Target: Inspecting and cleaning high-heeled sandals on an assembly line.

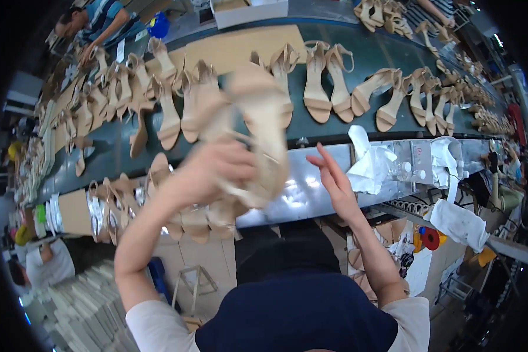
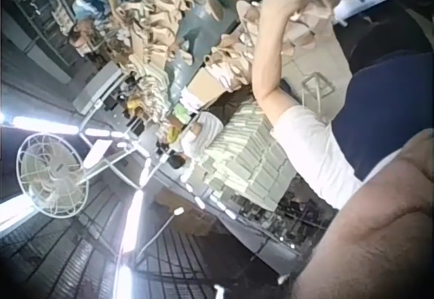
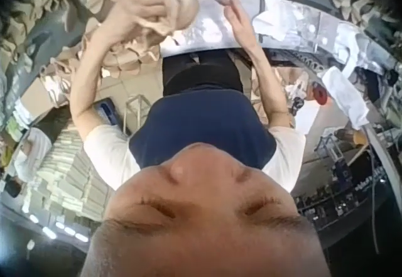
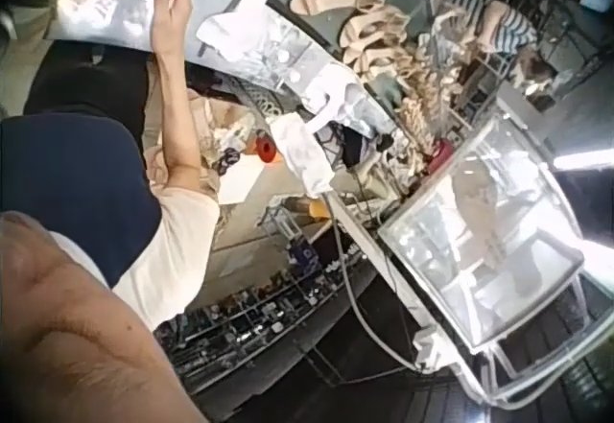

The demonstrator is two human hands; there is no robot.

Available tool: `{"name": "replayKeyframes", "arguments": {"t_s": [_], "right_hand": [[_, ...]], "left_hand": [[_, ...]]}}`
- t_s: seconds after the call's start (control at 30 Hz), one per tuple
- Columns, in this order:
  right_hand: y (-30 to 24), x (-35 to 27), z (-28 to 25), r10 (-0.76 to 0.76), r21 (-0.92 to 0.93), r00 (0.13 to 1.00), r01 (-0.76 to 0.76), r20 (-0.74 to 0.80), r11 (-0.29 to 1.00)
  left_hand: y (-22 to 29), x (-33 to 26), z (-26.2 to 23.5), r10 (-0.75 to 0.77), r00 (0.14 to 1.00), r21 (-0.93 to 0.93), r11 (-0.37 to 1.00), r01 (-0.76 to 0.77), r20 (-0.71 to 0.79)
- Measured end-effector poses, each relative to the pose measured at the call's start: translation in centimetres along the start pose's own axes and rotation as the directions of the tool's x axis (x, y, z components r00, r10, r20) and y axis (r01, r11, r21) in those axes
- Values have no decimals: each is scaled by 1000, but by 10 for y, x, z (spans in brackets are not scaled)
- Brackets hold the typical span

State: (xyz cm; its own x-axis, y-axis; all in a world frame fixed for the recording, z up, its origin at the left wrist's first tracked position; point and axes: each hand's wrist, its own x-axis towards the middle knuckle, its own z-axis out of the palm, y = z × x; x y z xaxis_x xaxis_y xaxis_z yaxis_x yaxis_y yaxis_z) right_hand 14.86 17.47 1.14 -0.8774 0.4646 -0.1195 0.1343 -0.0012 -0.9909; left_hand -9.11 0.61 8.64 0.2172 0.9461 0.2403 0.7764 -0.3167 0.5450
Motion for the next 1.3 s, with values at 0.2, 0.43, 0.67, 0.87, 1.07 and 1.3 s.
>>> {"name": "replayKeyframes", "arguments": {"t_s": [0.2,0.43,0.67,0.87,1.07,1.3], "right_hand": [[141,-26,5,534,188,844,-534,54,824],[148,-16,-25,479,129,869,-492,121,861],[102,13,-24,458,-743,768,35,448,669],[115,22,-14,418,-748,709,232,568,622],[106,24,-11,540,-777,663,103,519,621],[102,25,5,628,-857,599,223,497,465]], "left_hand": [[-7,16,190,-60,971,-104,991,86,232],[-19,-30,218,-698,714,-465,615,637,53],[-34,0,221,-545,667,-210,673,709,507],[-26,2,231,-598,643,-66,706,705,478],[-25,4,225,-624,584,-105,631,768,519],[-4,23,228,-710,458,127,604,787,536]]}}
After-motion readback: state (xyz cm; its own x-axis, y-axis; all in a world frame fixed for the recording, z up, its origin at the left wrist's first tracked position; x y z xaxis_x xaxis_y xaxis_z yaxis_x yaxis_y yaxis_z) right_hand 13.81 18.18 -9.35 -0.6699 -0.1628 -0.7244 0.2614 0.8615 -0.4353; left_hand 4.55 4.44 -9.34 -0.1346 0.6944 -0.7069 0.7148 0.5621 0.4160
